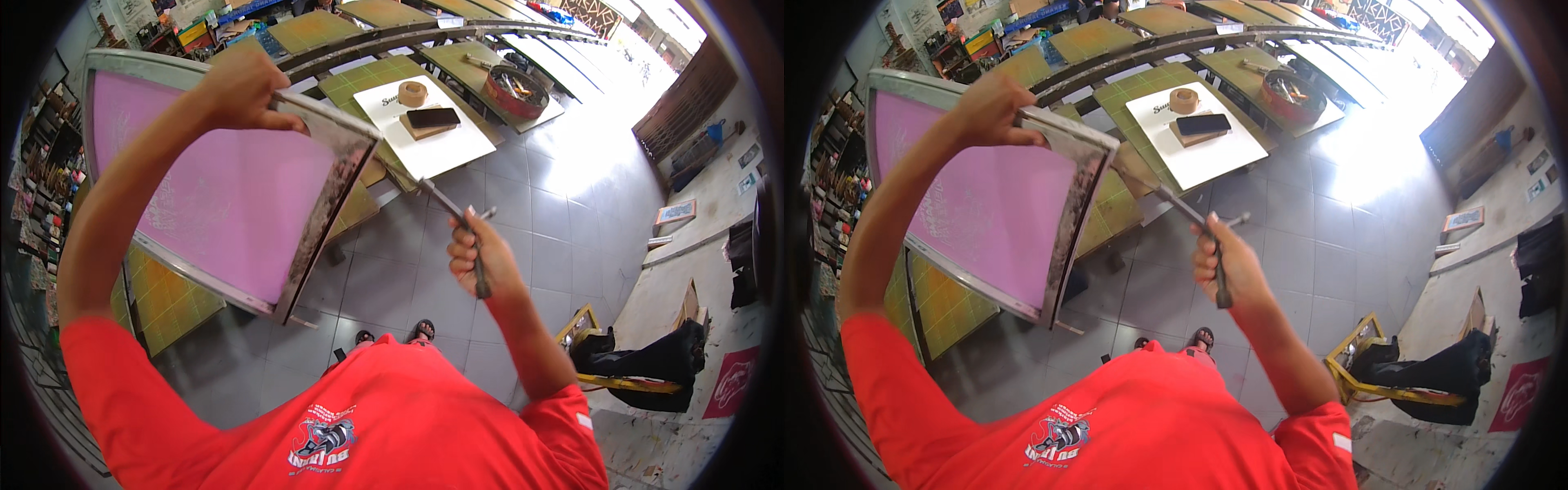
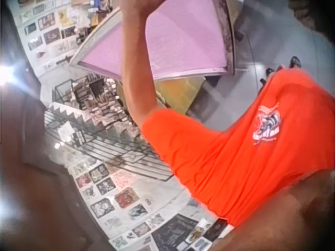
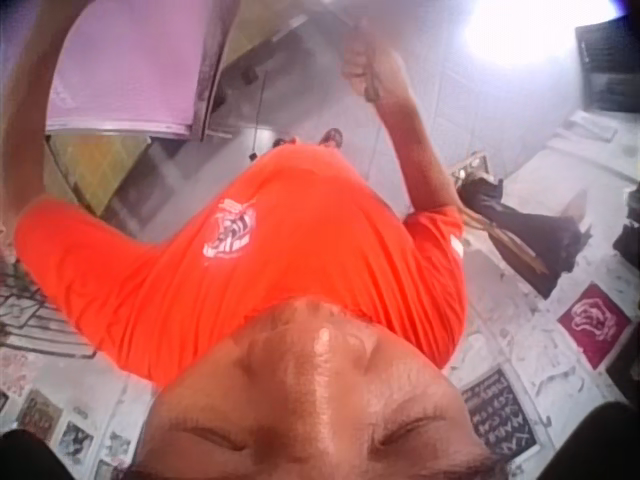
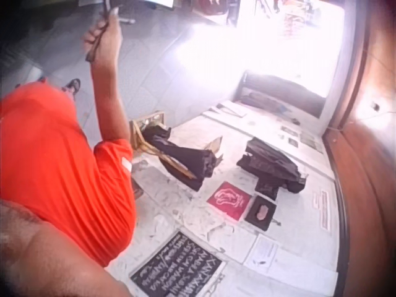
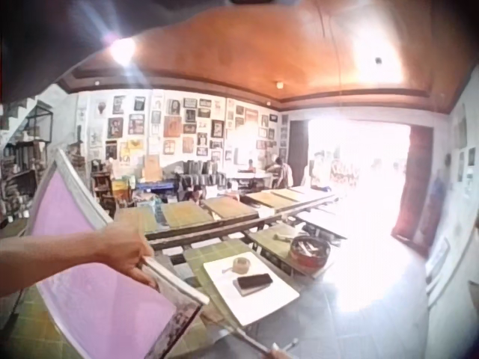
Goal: The person uses an allen key to adjust the tensioning screws on a screen printing frame, then places the tool into a circular metal container.
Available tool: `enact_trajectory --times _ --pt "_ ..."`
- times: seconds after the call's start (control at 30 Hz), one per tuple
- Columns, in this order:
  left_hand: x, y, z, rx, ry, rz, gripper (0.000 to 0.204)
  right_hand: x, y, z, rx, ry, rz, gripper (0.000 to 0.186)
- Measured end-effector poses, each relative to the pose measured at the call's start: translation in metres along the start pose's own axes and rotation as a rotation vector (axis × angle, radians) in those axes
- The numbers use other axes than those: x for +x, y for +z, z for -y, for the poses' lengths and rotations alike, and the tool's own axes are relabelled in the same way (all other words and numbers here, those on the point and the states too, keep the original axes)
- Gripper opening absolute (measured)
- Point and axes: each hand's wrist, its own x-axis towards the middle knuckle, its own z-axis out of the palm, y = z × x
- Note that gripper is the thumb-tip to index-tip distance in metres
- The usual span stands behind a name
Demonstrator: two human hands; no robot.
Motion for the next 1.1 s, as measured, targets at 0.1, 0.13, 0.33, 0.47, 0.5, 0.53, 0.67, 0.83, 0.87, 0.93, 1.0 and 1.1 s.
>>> enact_trajectory --times 0.1,0.13,0.33,0.47,0.5,0.53,0.67,0.83,0.87,0.93,1.0,1.1 --pt "0.005 0.034 -0.014 -0.087 0.024 0.202 0.062 -0.007 -0.023 -0.053 0.133 0.081 -0.063 0.028" --pt "0.005 0.048 -0.019 -0.100 0.047 0.263 0.061 -0.009 -0.030 -0.070 0.178 0.109 -0.093 0.028" --pt "0.017 0.128 -0.058 -0.243 0.194 0.525 0.064 -0.019 -0.086 -0.143 0.353 0.251 -0.228 0.026" --pt "0.035 0.183 -0.085 -0.299 0.299 0.610 0.064 -0.022 -0.108 -0.160 0.396 0.308 -0.353 0.026" --pt "0.042 0.195 -0.090 -0.305 0.329 0.632 0.065 -0.021 -0.117 -0.165 0.397 0.319 -0.388 0.027" --pt "0.047 0.206 -0.095 -0.312 0.354 0.653 0.065 -0.019 -0.125 -0.168 0.439 0.332 -0.386 0.028" --pt "0.067 0.246 -0.108 -0.356 0.434 0.668 0.068 -0.014 -0.142 -0.174 0.400 0.338 -0.456 0.027" --pt "0.087 0.285 -0.114 -0.384 0.504 0.715 0.070 0.003 -0.160 -0.182 0.371 0.366 -0.513 0.026" --pt "0.089 0.295 -0.114 -0.358 0.508 0.733 0.071 0.007 -0.161 -0.183 0.371 0.377 -0.500 0.026" --pt "0.094 0.308 -0.111 -0.374 0.530 0.739 0.072 0.017 -0.168 -0.189 0.385 0.388 -0.489 0.026" --pt "0.096 0.315 -0.101 -0.391 0.539 0.753 0.072 0.029 -0.167 -0.192 0.429 0.402 -0.491 0.026" --pt "0.094 0.328 -0.079 -0.417 0.539 0.768 0.073 0.050 -0.154 -0.196 0.385 0.405 -0.513 0.027"
